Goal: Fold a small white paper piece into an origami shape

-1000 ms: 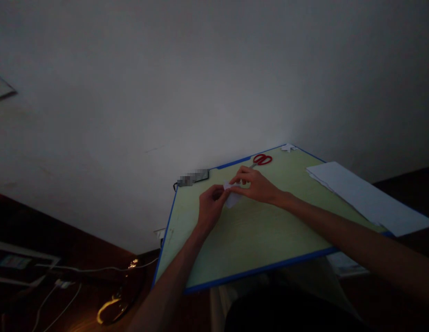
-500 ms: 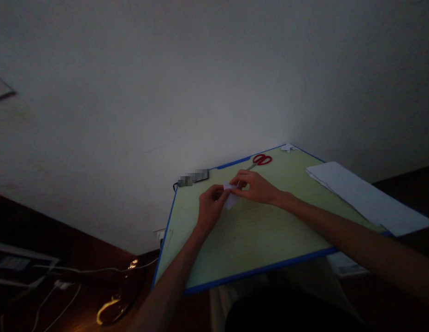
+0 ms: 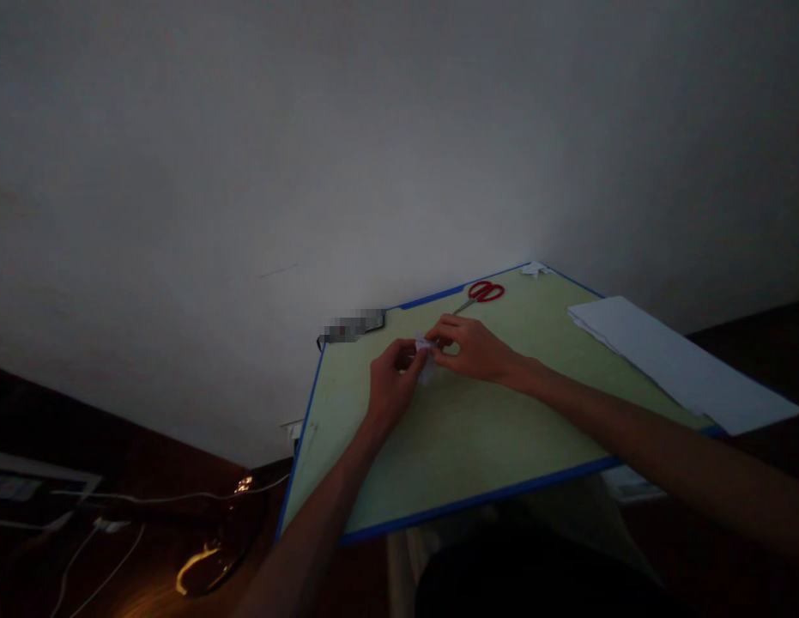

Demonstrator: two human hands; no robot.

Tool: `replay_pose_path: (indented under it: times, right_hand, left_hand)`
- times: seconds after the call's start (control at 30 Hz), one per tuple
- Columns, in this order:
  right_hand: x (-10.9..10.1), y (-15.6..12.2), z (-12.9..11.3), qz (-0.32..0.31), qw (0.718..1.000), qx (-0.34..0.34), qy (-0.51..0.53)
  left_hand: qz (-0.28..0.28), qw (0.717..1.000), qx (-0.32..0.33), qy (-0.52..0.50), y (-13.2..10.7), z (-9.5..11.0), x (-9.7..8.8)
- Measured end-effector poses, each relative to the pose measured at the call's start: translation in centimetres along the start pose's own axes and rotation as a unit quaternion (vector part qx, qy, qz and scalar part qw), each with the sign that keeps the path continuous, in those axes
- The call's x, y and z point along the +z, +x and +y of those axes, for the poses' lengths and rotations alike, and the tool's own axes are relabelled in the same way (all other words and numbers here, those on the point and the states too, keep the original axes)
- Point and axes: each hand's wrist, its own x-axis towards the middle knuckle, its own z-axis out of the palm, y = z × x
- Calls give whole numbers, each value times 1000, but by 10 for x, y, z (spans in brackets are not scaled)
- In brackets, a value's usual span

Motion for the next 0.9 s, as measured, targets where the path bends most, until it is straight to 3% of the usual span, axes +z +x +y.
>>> replay_pose_path:
  times: [0.33,0.47,0.67,0.9]
  right_hand:
    - [6,2,-15,37,999,27,20]
    - [7,4,-20,45,998,31,12]
    - [12,4,-21,55,997,57,-2]
    - [11,9,-16,42,995,57,-72]
  left_hand:
    - [10,1000,15,23,-2,-1,-4]
    - [37,996,30,79,-4,1,-4]
    - [77,996,4,51,-7,-3,-2]
    - [2,980,98,171,1,-8,-10]
